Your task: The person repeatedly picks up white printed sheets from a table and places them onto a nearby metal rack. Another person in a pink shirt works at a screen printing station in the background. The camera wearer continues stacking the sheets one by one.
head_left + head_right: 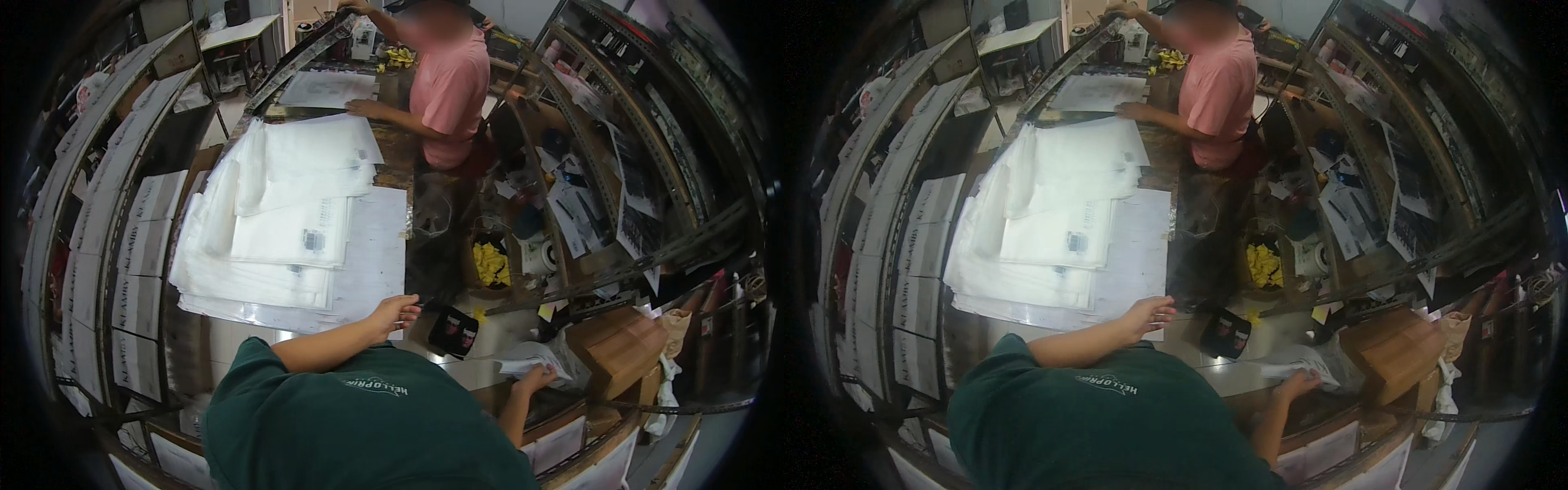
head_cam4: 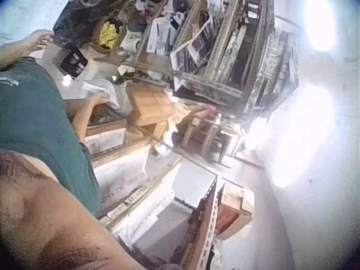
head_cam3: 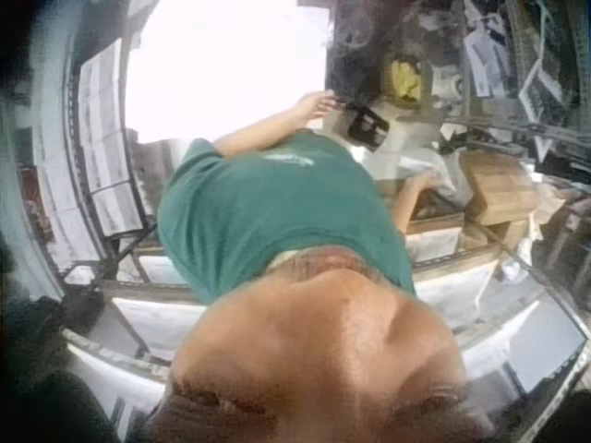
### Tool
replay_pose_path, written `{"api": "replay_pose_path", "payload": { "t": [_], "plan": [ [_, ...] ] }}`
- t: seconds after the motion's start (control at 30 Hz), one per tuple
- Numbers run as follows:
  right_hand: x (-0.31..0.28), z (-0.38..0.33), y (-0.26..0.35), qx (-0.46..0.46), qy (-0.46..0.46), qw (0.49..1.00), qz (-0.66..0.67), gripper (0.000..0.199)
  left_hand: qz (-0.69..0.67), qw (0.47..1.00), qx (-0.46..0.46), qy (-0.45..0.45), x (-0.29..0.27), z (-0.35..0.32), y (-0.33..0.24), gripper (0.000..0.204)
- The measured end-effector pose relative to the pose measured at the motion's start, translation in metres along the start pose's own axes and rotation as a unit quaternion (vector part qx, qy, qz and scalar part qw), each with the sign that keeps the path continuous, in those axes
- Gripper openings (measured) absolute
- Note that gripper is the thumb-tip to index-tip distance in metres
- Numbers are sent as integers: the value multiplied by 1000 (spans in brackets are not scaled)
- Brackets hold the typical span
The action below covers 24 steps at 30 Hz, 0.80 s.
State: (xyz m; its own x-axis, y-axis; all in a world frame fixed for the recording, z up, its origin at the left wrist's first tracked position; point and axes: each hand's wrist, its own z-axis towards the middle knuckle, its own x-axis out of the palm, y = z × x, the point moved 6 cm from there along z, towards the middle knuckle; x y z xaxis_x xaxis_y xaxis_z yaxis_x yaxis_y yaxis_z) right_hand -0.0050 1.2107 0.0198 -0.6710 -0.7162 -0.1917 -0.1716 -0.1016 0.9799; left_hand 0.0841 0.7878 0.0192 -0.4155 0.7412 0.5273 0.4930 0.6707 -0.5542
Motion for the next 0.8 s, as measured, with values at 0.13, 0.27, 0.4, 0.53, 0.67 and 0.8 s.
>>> {"api": "replay_pose_path", "payload": {
  "t": [0.13, 0.27, 0.4, 0.53, 0.67, 0.8],
  "plan": [
    [-1, 24, -45, -15, 20, 999, -28, 21, -6, 1000, -2, 18, 17, -1, 1, 28],
    [0, 21, -43, -2, 22, 999, -40, 14, -1, 999, -4, 45, 31, -1, 1, 27],
    [-9, 17, -40, 1, 32, 999, 16, 14, 3, 998, -6, 59, 34, 7, 1, 25],
    [-16, 9, -36, 18, 38, 998, 44, 22, 30, 997, -8, 70, 37, 9, 0, 27],
    [-28, 13, -47, 28, 28, 999, 15, 25, 40, 995, -7, 88, 46, 12, -2, 29],
    [-34, 2, -40, 53, 22, 998, 26, 25, 34, 995, -10, 96, 50, 16, -2, 27]
  ]
}}
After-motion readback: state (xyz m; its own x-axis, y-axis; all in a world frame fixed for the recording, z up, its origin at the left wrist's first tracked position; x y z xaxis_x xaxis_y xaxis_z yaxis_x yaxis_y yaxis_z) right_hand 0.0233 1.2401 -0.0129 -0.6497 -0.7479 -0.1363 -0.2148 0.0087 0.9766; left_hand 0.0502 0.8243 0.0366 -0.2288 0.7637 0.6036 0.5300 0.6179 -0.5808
